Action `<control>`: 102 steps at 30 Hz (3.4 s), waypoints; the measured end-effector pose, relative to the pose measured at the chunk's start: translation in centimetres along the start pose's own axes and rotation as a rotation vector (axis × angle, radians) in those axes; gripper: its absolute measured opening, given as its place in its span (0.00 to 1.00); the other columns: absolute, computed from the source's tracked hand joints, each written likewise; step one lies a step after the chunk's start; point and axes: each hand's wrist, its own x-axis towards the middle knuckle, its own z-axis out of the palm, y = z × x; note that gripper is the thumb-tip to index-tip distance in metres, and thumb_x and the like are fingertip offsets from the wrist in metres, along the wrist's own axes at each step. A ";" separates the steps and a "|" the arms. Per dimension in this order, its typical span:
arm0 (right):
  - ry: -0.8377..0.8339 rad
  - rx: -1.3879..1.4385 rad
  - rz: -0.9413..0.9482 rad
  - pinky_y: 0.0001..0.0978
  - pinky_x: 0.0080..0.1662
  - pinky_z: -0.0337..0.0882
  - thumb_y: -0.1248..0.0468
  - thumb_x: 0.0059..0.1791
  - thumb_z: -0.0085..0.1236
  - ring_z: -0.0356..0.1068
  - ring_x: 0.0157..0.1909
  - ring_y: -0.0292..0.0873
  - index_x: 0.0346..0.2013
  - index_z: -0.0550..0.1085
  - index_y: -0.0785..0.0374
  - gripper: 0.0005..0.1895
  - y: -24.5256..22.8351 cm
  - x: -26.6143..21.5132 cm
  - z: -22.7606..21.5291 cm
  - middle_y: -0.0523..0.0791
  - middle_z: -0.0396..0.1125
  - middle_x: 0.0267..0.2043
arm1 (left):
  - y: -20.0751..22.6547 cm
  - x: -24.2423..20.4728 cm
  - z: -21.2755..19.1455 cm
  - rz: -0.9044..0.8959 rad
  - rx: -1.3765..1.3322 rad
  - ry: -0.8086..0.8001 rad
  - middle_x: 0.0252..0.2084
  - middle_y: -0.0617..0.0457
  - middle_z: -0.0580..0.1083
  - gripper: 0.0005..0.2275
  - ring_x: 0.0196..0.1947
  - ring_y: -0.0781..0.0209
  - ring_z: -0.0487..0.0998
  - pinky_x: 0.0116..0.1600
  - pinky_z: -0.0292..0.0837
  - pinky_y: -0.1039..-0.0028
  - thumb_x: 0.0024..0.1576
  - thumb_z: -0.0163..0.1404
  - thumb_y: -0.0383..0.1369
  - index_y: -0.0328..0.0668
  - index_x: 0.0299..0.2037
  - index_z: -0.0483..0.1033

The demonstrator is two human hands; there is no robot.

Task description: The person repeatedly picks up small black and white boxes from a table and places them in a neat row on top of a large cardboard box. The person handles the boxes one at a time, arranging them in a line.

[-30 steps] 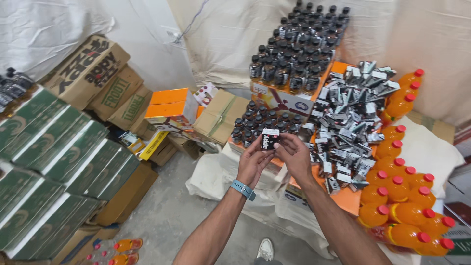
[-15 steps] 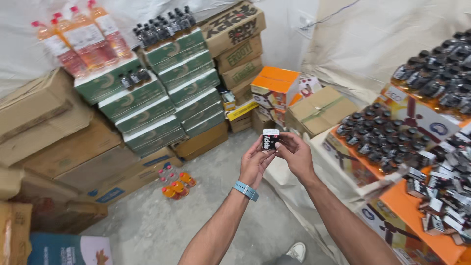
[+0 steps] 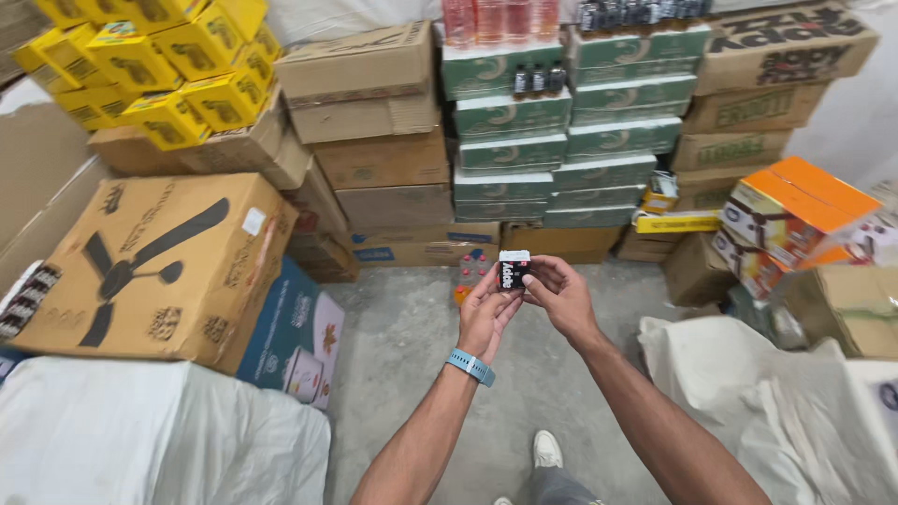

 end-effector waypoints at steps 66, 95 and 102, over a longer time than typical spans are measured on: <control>-1.392 -0.209 0.362 0.53 0.70 0.58 0.70 0.51 0.53 0.55 0.72 0.59 0.72 0.58 0.68 0.34 41.5 12.4 103.5 0.63 0.58 0.69 | 57.8 4.8 -76.6 0.494 0.011 1.223 0.78 0.35 0.42 0.41 0.76 0.44 0.47 0.77 0.50 0.58 0.49 0.47 0.24 0.43 0.77 0.42; -1.554 -0.268 0.246 0.51 0.68 0.61 0.69 0.50 0.51 0.59 0.69 0.60 0.71 0.62 0.63 0.32 45.2 14.8 111.6 0.62 0.59 0.69 | 58.5 8.1 -90.1 0.456 0.075 1.495 0.62 0.47 0.63 0.44 0.65 0.55 0.66 0.68 0.63 0.63 0.52 0.51 0.29 0.56 0.79 0.38; -1.510 -0.261 0.246 0.43 0.64 0.68 0.74 0.50 0.53 0.65 0.66 0.55 0.67 0.68 0.61 0.29 43.1 17.8 109.0 0.59 0.68 0.61 | 60.6 4.2 -85.7 0.376 0.429 1.478 0.76 0.39 0.50 0.31 0.76 0.46 0.50 0.77 0.49 0.60 0.54 0.48 0.32 0.45 0.72 0.60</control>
